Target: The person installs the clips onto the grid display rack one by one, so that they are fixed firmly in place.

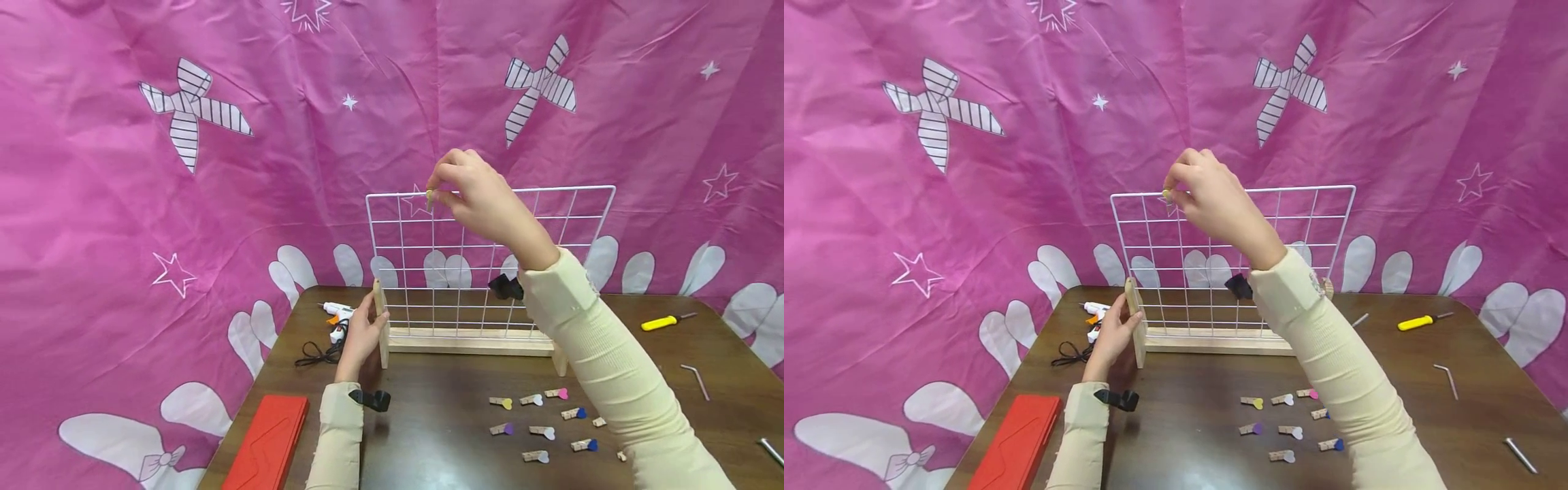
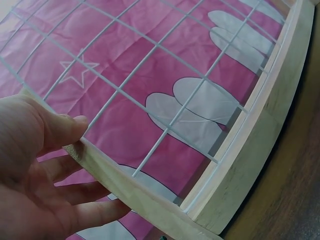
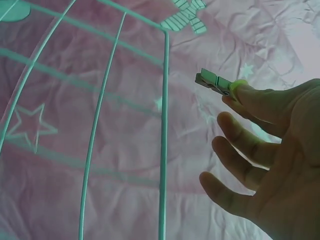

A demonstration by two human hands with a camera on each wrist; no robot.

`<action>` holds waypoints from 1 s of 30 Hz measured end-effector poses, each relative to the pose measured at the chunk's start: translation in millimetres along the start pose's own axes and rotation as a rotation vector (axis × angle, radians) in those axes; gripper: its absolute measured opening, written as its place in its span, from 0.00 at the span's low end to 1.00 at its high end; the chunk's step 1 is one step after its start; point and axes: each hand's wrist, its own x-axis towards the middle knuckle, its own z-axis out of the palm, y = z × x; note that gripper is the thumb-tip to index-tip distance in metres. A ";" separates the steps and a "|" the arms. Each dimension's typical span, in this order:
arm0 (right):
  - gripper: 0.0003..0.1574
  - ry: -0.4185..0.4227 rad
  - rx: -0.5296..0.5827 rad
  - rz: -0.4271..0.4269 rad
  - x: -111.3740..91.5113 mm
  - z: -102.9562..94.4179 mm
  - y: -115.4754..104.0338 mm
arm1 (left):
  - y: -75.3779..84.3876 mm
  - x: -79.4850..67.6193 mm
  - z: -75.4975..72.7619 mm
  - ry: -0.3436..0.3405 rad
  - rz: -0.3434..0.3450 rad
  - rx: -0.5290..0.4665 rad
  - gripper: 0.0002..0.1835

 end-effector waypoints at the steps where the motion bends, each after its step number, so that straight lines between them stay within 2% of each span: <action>1: 0.02 -0.005 0.000 0.007 4.1 2.9 -1.7 | 0.3 0.2 0.5 0.000 -0.006 -0.001 0.28; 8: 0.04 -0.034 -0.023 0.051 34.4 22.8 -15.2 | 0.5 -0.5 1.0 0.004 -0.015 0.028 0.28; 15: 0.05 -0.058 -0.057 0.068 62.6 38.6 -27.2 | 1.7 -1.7 -1.1 -0.001 0.018 0.022 0.28; 23: 0.16 -0.122 -0.096 0.086 76.8 52.4 -28.4 | 6.6 -3.8 -1.3 -0.008 -0.009 0.031 0.28; 30: 0.12 -0.191 -0.148 0.107 82.6 60.6 -27.6 | 5.1 -3.0 -1.8 -0.013 -0.019 0.039 0.28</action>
